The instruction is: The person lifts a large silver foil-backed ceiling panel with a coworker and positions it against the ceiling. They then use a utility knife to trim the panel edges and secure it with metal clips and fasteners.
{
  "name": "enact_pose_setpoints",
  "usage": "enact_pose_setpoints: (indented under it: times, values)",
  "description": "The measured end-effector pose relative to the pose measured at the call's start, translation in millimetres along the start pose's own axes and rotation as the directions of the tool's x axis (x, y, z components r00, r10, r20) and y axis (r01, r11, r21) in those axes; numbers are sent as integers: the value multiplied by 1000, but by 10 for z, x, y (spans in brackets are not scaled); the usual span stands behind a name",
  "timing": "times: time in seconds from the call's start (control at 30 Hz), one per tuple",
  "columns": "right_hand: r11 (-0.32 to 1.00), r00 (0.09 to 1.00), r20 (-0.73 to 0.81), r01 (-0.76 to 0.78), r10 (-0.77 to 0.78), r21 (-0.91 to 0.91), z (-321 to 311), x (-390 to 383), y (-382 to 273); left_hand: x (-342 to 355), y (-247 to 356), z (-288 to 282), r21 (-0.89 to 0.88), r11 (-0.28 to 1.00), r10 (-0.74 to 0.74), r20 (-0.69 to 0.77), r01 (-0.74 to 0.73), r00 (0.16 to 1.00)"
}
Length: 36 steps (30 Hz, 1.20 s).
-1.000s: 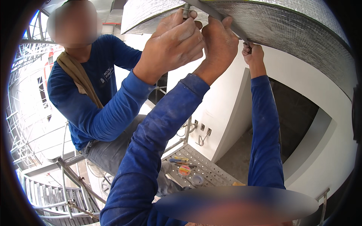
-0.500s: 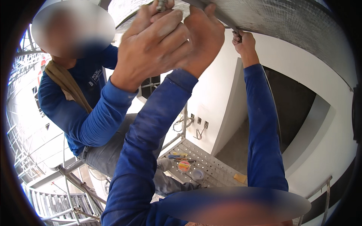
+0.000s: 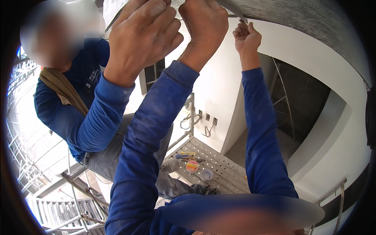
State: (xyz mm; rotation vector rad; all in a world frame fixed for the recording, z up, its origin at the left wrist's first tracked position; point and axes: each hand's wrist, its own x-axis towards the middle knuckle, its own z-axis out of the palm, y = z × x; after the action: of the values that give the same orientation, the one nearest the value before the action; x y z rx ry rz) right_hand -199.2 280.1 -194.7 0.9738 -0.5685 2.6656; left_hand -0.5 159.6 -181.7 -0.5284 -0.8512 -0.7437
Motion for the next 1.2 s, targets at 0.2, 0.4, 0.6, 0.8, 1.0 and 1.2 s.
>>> enact_pose_setpoints:
  times: [0.2,0.4,0.6,0.8,1.0,1.2]
  values:
    - [993,992,48,116,-117,31,-3,-290,226,-22,18,-3,-33,996,-83,55,85,995]
    - [968,996,-4,84,-88,-238,-54,-354,205,-50,3,-8,-86,987,-129,87,137,988]
    - [980,974,225,67,-24,-187,-63,-444,204,-56,-124,26,-23,1000,-3,41,4,999]
    - [993,948,294,112,-120,43,-51,-471,181,-54,-156,-12,-25,1000,-11,35,12,999]
    - [990,991,49,126,-124,-57,-50,-448,191,-52,-116,7,-36,999,-34,49,35,998]
    - [984,977,210,0,39,-180,36,-444,200,-51,-125,18,-33,999,-40,54,42,998]
